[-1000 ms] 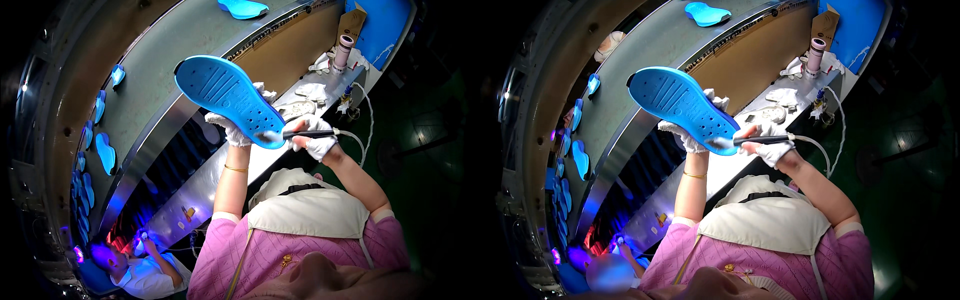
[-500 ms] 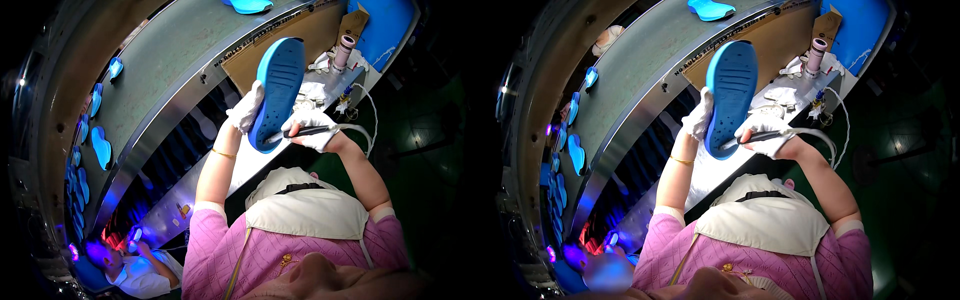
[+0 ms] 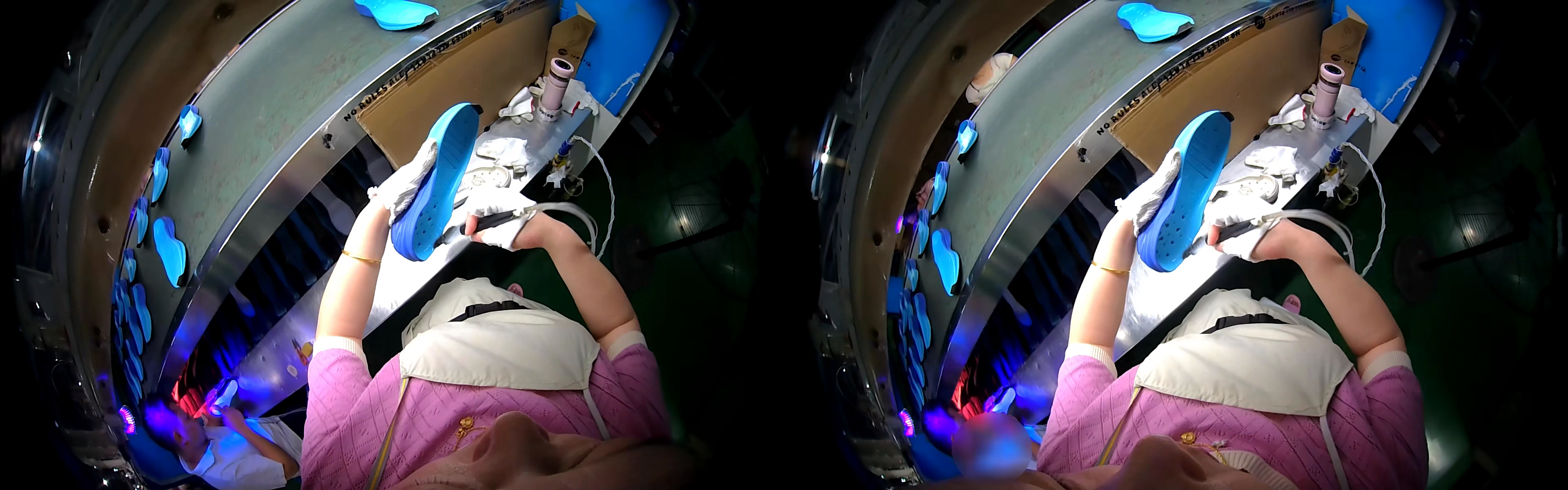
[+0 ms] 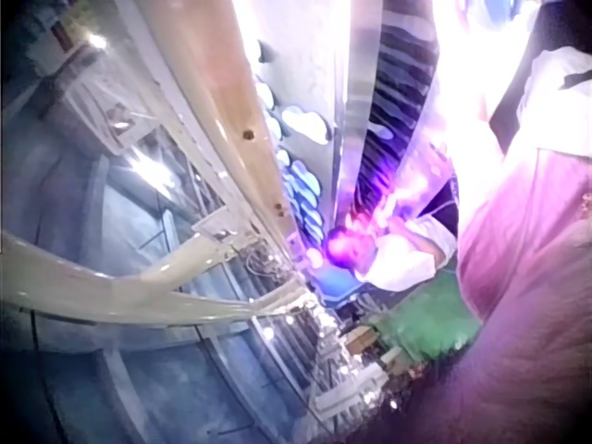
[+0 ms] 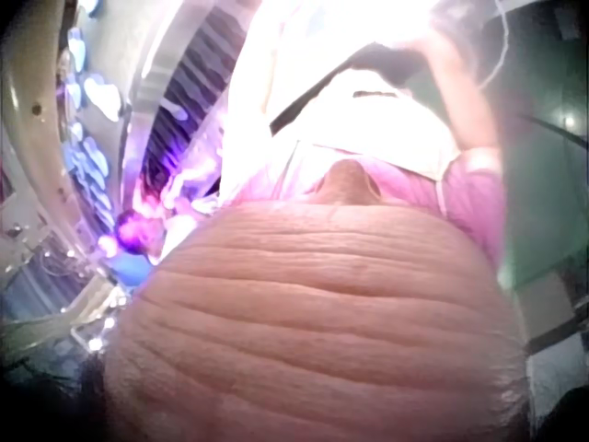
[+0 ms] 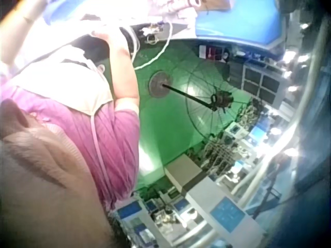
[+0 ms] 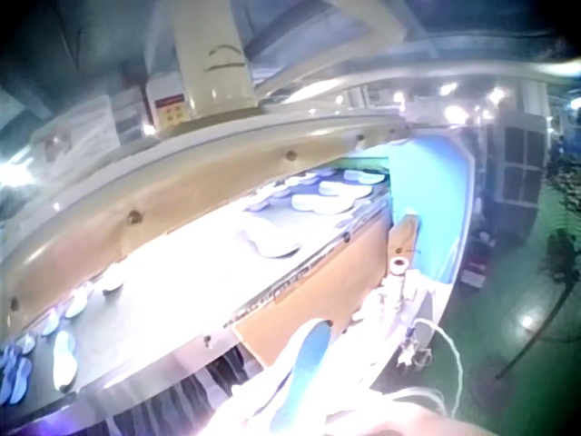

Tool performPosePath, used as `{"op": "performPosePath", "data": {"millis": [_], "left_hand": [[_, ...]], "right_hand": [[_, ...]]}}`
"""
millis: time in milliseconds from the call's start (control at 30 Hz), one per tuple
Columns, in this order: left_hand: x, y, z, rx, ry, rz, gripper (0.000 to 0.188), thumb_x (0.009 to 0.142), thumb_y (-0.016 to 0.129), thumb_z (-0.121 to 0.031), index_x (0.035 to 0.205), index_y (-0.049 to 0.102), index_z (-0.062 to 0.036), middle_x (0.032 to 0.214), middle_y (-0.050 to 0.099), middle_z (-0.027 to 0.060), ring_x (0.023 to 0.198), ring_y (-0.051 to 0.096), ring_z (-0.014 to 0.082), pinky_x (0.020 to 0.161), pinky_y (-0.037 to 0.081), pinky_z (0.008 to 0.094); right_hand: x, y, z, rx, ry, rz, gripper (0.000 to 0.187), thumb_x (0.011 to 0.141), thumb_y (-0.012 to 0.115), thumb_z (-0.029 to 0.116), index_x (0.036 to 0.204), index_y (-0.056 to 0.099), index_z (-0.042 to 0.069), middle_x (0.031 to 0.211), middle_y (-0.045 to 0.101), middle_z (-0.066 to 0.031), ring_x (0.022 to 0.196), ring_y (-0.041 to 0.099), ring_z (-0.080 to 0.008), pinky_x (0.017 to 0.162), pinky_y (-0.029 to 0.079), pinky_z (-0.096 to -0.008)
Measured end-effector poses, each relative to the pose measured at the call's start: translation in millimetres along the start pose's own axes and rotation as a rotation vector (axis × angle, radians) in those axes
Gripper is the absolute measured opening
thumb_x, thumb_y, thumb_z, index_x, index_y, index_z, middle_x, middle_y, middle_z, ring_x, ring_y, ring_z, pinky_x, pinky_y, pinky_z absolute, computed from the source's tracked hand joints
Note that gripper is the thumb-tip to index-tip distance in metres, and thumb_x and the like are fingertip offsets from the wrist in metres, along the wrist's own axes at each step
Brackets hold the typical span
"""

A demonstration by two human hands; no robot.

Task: The person takes shoe soles from an upper conveyor belt, applies adhesive to each sole using a brush applicator tool, and places the soles onto a lower conveyor belt.

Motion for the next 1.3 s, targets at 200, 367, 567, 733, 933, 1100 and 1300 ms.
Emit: {"op": "performPosePath", "data": {"millis": [200,367,567,733,933,1100,1300], "left_hand": [[-9,6,-8,-0.091,0.017,-0.019,0.065,0.089,0.054,-0.057,0.128,0.051,-0.0048,0.103,0.064,0.0112,0.083,0.064,0.0165,0.07,0.056,0.0297],[-17,-2,-15,-0.212,0.15,0.01,0.086,0.082,0.046,-0.071,0.131,0.045,-0.0003,0.106,0.063,0.0175,0.087,0.066,0.0264,0.075,0.057,0.0372],[-47,-7,-47,-0.431,0.494,0.132,0.09,0.085,0.038,-0.073,0.139,0.036,-0.0014,0.133,0.048,0.0188,0.119,0.052,0.0318,0.102,0.043,0.0456],[-19,-12,44,-0.84,0.197,0.288,0.065,0.093,0.047,-0.053,0.13,0.048,-0.0001,0.116,0.061,0.0202,0.102,0.062,0.0319,0.09,0.053,0.0431],[-21,50,56,-0.821,0.258,0.182,0.065,0.088,0.059,-0.05,0.133,0.045,-0.0034,0.121,0.059,0.0159,0.104,0.062,0.0282,0.089,0.053,0.0436],[-14,58,50,-0.874,0.297,-0.024,0.075,0.085,0.05,-0.067,0.129,0.047,-0.0067,0.113,0.06,0.0143,0.097,0.062,0.0253,0.089,0.052,0.0384],[-7,44,42,-0.748,0.379,-0.051,0.076,0.086,0.045,-0.068,0.131,0.045,-0.0065,0.12,0.058,0.0151,0.104,0.059,0.0265,0.093,0.05,0.0408]], "right_hand": [[6,-22,-11,0.13,-0.016,-0.151,0.009,0.076,0.067,-0.002,0.074,0.061,0.005,0.078,0.061,-0.0043,0.073,0.058,-0.0147,0.068,0.048,-0.0279],[-4,-32,-5,0.215,0.047,-0.029,0.013,0.072,0.068,-0.006,0.075,0.06,0.005,0.078,0.063,-0.0043,0.073,0.059,-0.0132,0.067,0.047,-0.0266],[-17,-58,-3,0.428,-0.009,-0.367,0.015,0.077,0.068,-0.006,0.083,0.058,0.003,0.082,0.063,-0.0035,0.076,0.058,-0.0094,0.07,0.047,-0.0239],[-20,-45,-20,0.219,-0.092,-0.571,0.014,0.078,0.071,0.003,0.088,0.062,0.002,0.078,0.061,-0.0047,0.071,0.059,-0.0104,0.064,0.048,-0.0256],[2,-55,8,0.087,-0.232,-0.722,0.013,0.08,0.066,-0.001,0.088,0.056,0.003,0.078,0.062,-0.0059,0.069,0.061,-0.0103,0.062,0.05,-0.0234],[-8,-30,15,0.066,-0.276,-0.599,0.01,0.078,0.062,-0.004,0.081,0.057,0.004,0.074,0.062,-0.0069,0.065,0.06,-0.0121,0.06,0.049,-0.0251],[-6,-20,25,-0.196,-0.368,-0.584,0.018,0.074,0.069,0.001,0.088,0.058,0.005,0.077,0.057,-0.0055,0.074,0.059,-0.0164,0.069,0.047,-0.0282]]}}
Point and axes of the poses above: each hand's wrist, its own x-axis towards the middle knuckle, its own y-axis out of the palm, z = x × y, the point moved 7 cm from there along x, towards the middle knuckle
